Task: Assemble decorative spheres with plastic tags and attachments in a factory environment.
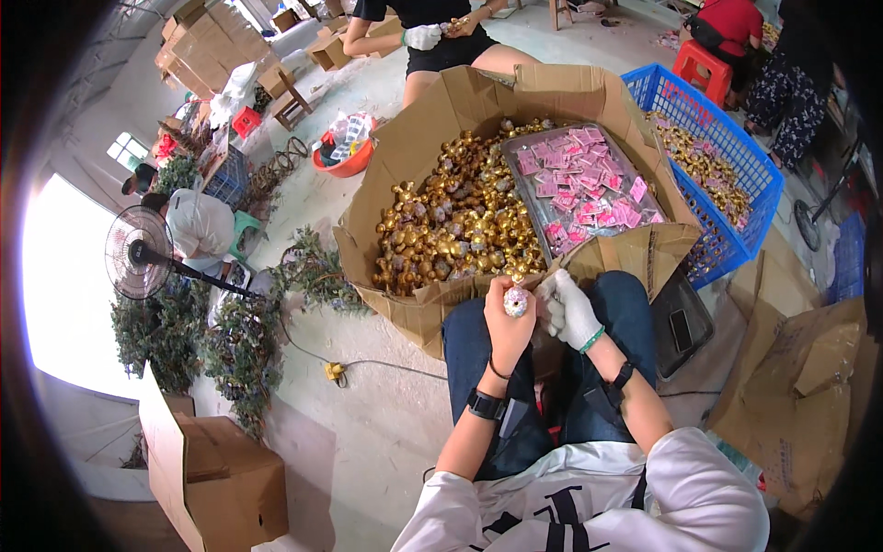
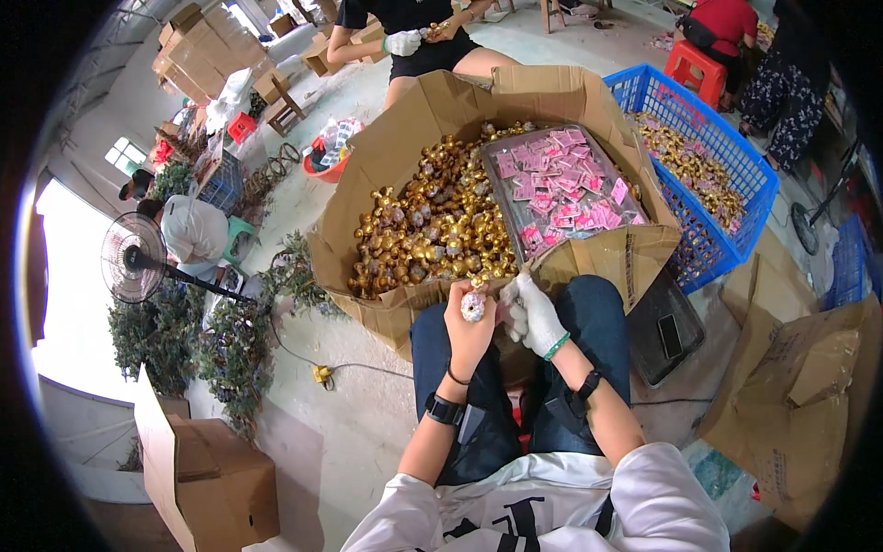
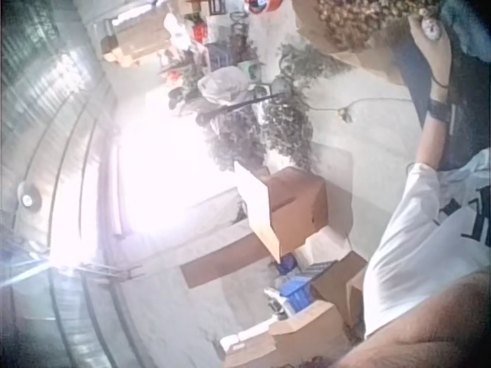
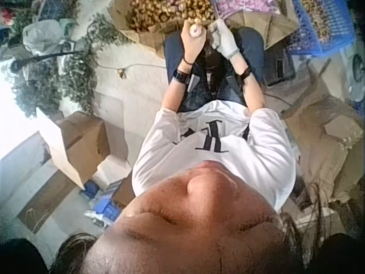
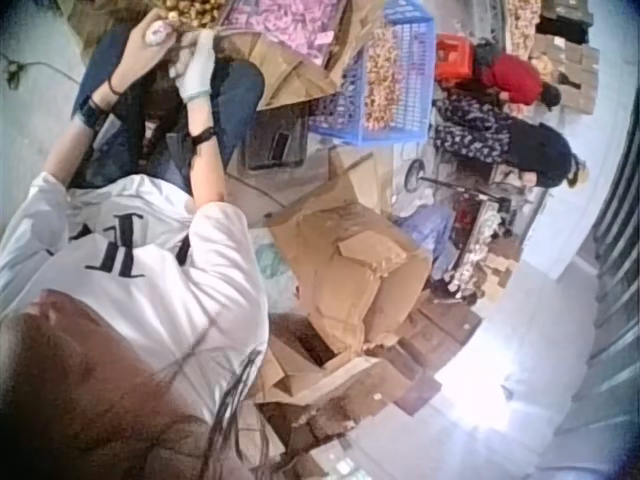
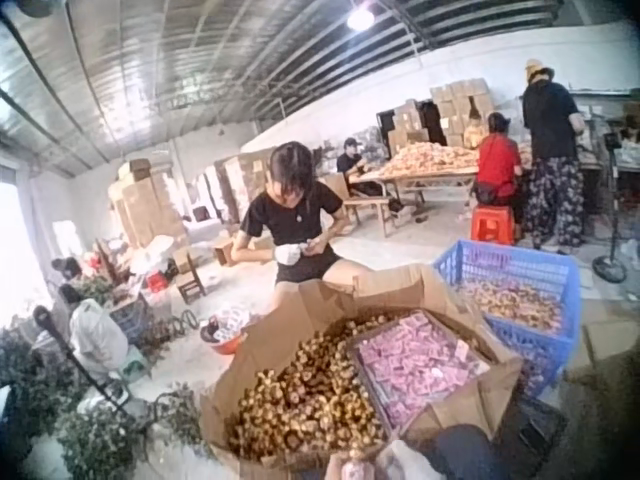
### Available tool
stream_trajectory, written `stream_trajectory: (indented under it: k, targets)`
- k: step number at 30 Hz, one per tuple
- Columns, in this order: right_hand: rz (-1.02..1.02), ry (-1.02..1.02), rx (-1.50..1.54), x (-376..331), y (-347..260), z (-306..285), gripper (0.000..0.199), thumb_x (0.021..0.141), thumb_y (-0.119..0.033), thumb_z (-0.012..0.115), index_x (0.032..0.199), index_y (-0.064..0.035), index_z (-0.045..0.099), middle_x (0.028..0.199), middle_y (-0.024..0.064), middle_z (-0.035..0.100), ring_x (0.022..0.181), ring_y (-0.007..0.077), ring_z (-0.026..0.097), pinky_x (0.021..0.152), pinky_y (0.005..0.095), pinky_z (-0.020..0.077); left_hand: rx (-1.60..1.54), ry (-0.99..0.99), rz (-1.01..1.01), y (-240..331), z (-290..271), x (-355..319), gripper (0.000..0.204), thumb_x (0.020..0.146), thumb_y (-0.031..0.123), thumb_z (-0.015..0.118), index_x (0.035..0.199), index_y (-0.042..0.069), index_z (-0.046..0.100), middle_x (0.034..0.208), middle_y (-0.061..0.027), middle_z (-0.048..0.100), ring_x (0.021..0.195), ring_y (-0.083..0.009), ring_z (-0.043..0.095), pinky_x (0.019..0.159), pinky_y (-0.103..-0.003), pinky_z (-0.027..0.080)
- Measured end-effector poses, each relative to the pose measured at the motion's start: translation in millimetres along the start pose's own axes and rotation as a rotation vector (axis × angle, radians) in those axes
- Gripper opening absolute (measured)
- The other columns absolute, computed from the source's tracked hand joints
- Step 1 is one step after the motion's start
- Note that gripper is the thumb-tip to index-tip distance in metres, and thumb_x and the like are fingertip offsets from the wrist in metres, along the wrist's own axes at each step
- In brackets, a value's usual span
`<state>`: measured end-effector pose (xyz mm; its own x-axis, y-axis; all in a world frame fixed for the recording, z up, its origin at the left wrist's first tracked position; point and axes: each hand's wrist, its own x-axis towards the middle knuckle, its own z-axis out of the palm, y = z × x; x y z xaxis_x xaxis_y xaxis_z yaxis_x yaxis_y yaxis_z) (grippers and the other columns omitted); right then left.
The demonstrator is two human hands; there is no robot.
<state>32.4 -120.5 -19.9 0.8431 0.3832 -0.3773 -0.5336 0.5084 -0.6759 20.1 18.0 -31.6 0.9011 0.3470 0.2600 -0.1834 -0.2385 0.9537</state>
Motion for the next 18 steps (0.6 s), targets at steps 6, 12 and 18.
stream_trajectory:
  k: [6,12,18]
  targets:
    - [-0.024,-0.247,0.459,8,5,-3,0.019,0.101,-0.021,0.048,0.11,-0.007,0.059,0.085,0.0035,0.057,0.073,0.0173,0.056,0.068,0.0346,0.0487,0.05,-0.088,-0.007,4,-7,2,0.029,0.075,0.003,0.07,0.099,0.002,0.054,0.09,-0.0156,0.062,0.087,-0.0346,0.061,0.078,-0.039,0.049]
    - [-0.191,-0.199,0.121,14,13,-7,0.025,0.1,-0.006,0.047,0.124,-0.0047,0.053,0.107,0.0088,0.063,0.087,0.0171,0.06,0.076,0.0317,0.0514,0.086,-0.129,0.032,7,-11,2,0.03,0.073,0.003,0.07,0.099,0.002,0.055,0.09,-0.0151,0.063,0.087,-0.0341,0.061,0.079,-0.038,0.049]
    - [-0.23,-0.079,-0.146,6,7,2,0.025,0.104,-0.016,0.046,0.122,-0.0013,0.055,0.097,0.0072,0.066,0.069,0.0129,0.06,0.063,0.0272,0.0515,0.061,-0.119,-0.046,5,-13,2,0.03,0.072,0.003,0.07,0.098,0.002,0.056,0.091,-0.0142,0.063,0.089,-0.0339,0.061,0.08,-0.038,0.049]
